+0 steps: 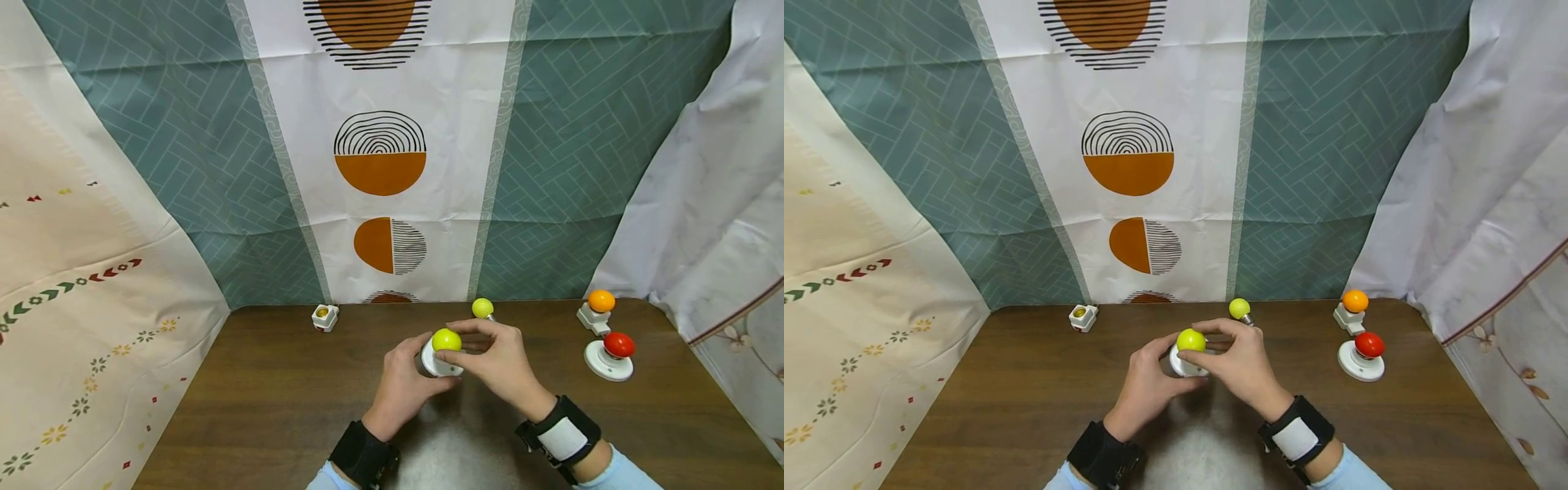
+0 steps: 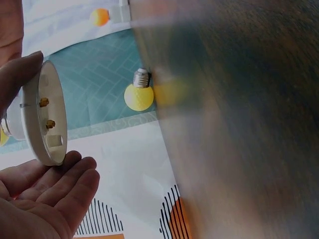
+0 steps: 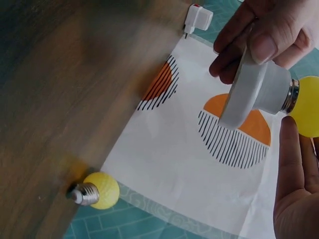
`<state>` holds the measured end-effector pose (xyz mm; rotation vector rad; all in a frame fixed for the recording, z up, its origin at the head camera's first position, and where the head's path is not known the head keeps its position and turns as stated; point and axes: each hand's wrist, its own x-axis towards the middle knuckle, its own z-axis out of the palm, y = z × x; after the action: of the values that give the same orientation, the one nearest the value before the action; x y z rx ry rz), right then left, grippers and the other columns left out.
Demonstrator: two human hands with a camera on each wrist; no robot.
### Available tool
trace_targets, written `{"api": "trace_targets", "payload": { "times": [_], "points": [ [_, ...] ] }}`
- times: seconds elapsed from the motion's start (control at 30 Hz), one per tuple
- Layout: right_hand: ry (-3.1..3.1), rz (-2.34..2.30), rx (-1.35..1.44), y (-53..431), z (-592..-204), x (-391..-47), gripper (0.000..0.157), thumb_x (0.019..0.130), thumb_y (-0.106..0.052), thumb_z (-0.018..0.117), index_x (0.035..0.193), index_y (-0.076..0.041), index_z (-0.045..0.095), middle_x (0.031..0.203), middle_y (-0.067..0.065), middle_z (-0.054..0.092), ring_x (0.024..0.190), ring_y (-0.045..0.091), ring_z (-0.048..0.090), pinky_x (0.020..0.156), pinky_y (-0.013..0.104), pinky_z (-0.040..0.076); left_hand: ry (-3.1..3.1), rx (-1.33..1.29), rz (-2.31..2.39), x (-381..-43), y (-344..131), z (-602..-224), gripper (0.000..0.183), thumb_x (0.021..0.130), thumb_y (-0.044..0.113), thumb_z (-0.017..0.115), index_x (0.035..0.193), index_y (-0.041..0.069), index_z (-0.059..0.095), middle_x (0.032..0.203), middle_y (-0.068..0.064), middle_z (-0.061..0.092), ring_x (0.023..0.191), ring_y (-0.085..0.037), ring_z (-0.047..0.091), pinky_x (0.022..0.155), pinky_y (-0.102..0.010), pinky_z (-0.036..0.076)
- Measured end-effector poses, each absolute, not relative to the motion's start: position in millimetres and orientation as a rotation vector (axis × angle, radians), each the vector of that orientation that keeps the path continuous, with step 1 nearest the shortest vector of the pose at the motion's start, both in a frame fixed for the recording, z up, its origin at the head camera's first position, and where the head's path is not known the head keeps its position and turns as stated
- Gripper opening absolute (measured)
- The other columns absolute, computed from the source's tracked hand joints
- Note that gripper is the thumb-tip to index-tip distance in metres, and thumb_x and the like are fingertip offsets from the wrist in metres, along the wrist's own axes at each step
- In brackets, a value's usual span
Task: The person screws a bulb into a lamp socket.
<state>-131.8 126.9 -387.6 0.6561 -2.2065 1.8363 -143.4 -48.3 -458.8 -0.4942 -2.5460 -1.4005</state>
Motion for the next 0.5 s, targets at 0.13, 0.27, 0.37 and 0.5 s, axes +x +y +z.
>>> {"api": "trace_targets", "payload": {
  "times": [0.13,0.27,0.37,0.5],
  "points": [
    [-2.240,1.803,0.616,127.7,-384.7,-130.4,0.044,0.067,-0.014,0.082,0.107,-0.006,0.065,0.105,0.012,0.062,0.084,0.027,0.064,0.069,0.037,0.051,-2.541,-0.501,-1.403,-143.2,-48.1,-457.5,0.070,0.065,0.045,0.081,0.126,0.025,0.055,0.112,0.015,0.055,0.099,-0.006,0.051,0.083,-0.036,0.046],
    [-2.292,1.738,0.670,132.3,-382.5,-130.8,0.050,0.070,-0.019,0.080,0.116,-0.011,0.061,0.113,0.005,0.061,0.095,0.025,0.061,0.077,0.042,0.049,-2.555,-0.493,-1.396,-142.4,-48.9,-457.8,0.070,0.065,0.047,0.080,0.127,0.025,0.055,0.113,0.015,0.055,0.099,-0.006,0.051,0.083,-0.031,0.045],
    [-2.330,1.712,0.764,136.7,-385.3,-134.2,0.053,0.075,-0.020,0.077,0.124,-0.012,0.057,0.121,0.001,0.058,0.107,0.023,0.056,0.084,0.043,0.046,-2.568,-0.477,-1.391,-142.1,-49.4,-458.1,0.070,0.065,0.048,0.080,0.126,0.024,0.055,0.112,0.015,0.054,0.099,-0.006,0.051,0.082,-0.029,0.044],
    [-2.344,1.710,0.864,140.8,-399.2,-143.4,0.052,0.079,-0.018,0.074,0.127,-0.014,0.056,0.124,-0.002,0.056,0.112,0.019,0.053,0.088,0.038,0.044,-2.568,-0.471,-1.371,-142.5,-49.0,-457.6,0.071,0.065,0.050,0.079,0.126,0.023,0.056,0.112,0.014,0.055,0.099,-0.006,0.051,0.081,-0.028,0.045]
  ]
}}
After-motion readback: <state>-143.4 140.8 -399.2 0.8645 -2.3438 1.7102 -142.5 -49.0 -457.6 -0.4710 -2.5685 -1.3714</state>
